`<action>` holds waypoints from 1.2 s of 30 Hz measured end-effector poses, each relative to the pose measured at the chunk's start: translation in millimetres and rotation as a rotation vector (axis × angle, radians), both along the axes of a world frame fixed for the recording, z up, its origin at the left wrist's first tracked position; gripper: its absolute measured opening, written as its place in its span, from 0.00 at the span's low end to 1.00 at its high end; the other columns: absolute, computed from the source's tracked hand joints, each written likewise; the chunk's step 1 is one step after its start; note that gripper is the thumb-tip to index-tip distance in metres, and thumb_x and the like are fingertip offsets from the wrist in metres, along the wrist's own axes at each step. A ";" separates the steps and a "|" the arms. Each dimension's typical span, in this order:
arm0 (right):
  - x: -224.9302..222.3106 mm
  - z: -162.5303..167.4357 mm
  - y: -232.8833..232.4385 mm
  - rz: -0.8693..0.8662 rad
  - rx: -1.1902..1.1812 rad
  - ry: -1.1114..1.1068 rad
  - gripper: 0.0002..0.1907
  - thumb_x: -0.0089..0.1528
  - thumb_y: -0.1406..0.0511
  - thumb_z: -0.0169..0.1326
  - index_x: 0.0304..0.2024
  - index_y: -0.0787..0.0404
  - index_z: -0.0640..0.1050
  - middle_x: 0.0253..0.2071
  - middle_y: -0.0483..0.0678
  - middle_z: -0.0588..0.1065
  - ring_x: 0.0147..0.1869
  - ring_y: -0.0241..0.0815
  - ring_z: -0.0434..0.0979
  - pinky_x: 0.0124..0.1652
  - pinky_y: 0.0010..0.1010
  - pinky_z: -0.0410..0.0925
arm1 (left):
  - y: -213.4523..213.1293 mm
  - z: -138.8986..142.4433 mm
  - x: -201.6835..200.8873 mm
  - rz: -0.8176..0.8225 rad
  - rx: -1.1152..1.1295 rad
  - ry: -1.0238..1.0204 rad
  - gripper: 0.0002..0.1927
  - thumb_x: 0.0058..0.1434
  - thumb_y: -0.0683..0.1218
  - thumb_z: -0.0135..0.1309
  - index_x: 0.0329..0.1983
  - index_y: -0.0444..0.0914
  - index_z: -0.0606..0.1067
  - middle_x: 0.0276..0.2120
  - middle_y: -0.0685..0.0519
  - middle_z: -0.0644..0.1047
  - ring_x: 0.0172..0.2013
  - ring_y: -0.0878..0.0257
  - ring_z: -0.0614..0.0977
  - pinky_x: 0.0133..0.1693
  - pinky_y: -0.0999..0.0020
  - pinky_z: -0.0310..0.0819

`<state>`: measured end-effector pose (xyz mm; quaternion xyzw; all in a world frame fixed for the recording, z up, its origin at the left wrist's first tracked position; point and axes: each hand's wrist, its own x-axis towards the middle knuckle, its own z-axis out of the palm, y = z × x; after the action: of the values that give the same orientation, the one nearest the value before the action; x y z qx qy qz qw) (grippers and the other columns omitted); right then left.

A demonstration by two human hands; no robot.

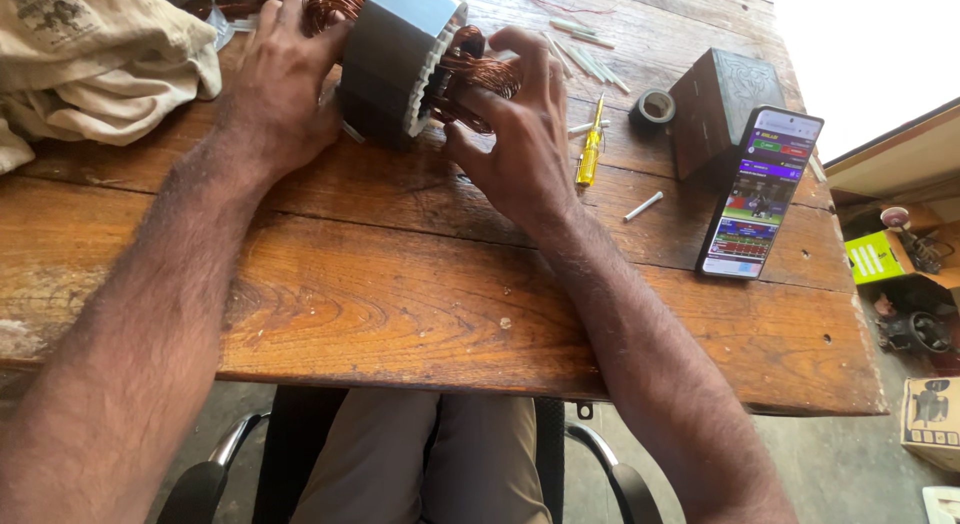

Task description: The person winds copper wire around a motor stator by hand, using both hands to guide and pack the wire into the stator slots. The person occasionally rotates the stator to access different sections while continuing to wind the wire.

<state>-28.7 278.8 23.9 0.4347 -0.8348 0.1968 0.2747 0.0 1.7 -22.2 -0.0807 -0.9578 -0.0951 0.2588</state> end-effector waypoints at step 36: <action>19.0 10.0 -3.7 0.074 0.019 -0.048 0.21 0.49 0.59 0.75 0.44 0.53 0.86 0.59 0.52 0.68 0.66 0.53 0.62 0.67 0.50 0.62 | -5.2 11.1 7.2 -0.083 0.116 -0.227 0.39 0.50 0.31 0.62 0.68 0.39 0.73 0.71 0.31 0.55 0.71 0.36 0.58 0.65 0.40 0.64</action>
<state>-9.7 275.1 33.9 0.4629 -0.8263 0.2092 0.2431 7.2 -3.6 -11.1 -0.0940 -0.9697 -0.1694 0.1487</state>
